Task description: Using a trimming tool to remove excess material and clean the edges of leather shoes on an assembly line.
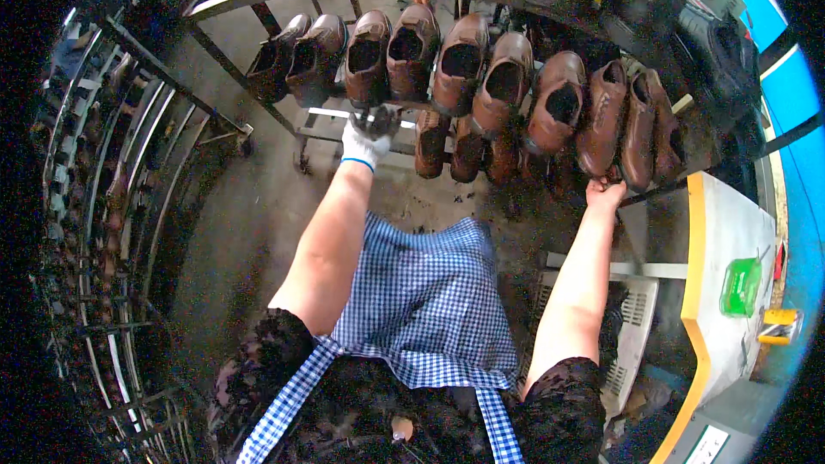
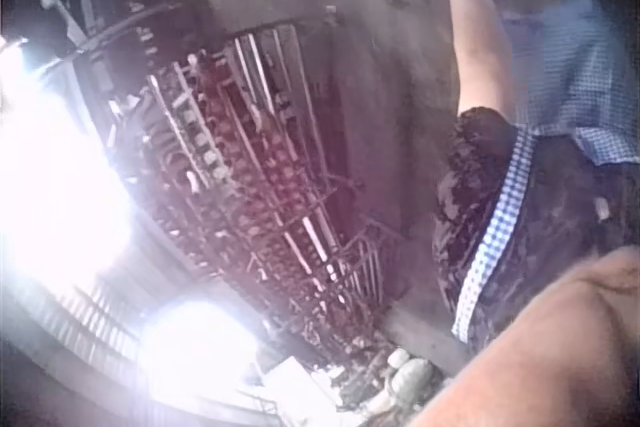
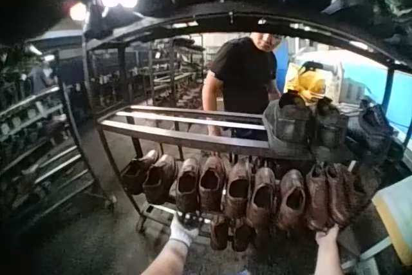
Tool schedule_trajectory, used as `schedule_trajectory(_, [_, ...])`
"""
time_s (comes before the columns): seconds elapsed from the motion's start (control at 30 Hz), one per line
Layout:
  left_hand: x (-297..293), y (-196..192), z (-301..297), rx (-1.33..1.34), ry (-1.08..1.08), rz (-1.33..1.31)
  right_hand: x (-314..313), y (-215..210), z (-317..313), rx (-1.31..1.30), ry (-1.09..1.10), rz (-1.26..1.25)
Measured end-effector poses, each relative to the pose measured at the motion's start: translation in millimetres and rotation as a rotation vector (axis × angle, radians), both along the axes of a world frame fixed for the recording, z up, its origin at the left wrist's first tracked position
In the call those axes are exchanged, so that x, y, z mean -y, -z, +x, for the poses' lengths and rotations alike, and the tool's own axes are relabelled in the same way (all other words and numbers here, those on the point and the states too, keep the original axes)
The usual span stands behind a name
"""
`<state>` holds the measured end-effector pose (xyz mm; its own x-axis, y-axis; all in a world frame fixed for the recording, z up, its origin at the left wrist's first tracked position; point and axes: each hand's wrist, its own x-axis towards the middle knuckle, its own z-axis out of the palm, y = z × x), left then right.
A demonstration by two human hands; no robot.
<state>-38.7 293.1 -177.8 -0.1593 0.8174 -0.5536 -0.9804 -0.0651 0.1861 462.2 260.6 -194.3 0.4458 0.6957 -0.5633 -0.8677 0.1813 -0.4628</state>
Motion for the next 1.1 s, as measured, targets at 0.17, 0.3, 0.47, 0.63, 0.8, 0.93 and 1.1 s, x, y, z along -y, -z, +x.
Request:
schedule_trajectory(0.17, [-16.3,10.6,21.9,-0.005,0.056,0.171,-7.3,12.1,8.8,0.019,-0.034,-0.08])
schedule_trajectory(0.3, [-26.4,13.4,3.2,-0.07,0.038,0.239,-9.5,-45.2,-69.0,0.382,-0.235,0.243])
schedule_trajectory(0.47, [-48.0,27.3,31.1,-0.001,0.099,0.297,-28.6,30.1,12.4,0.003,-0.281,0.412])
schedule_trajectory(0.63, [-24.2,-20.5,46.0,-0.156,0.1,0.055,-17.3,46.8,22.8,0.159,-0.337,0.417])
schedule_trajectory(0.8, [-33.6,-6.1,36.7,-0.172,0.117,0.044,-44.1,60.8,19.3,0.358,-0.292,0.398])
schedule_trajectory(0.93, [-28.6,-24.0,39.3,-0.175,0.147,0.116,-44.6,73.9,15.3,0.494,-0.283,0.387])
schedule_trajectory(1.1, [-47.4,13.6,22.3,-0.211,0.143,0.192,-53.8,83.1,17.9,0.643,-0.314,0.375])
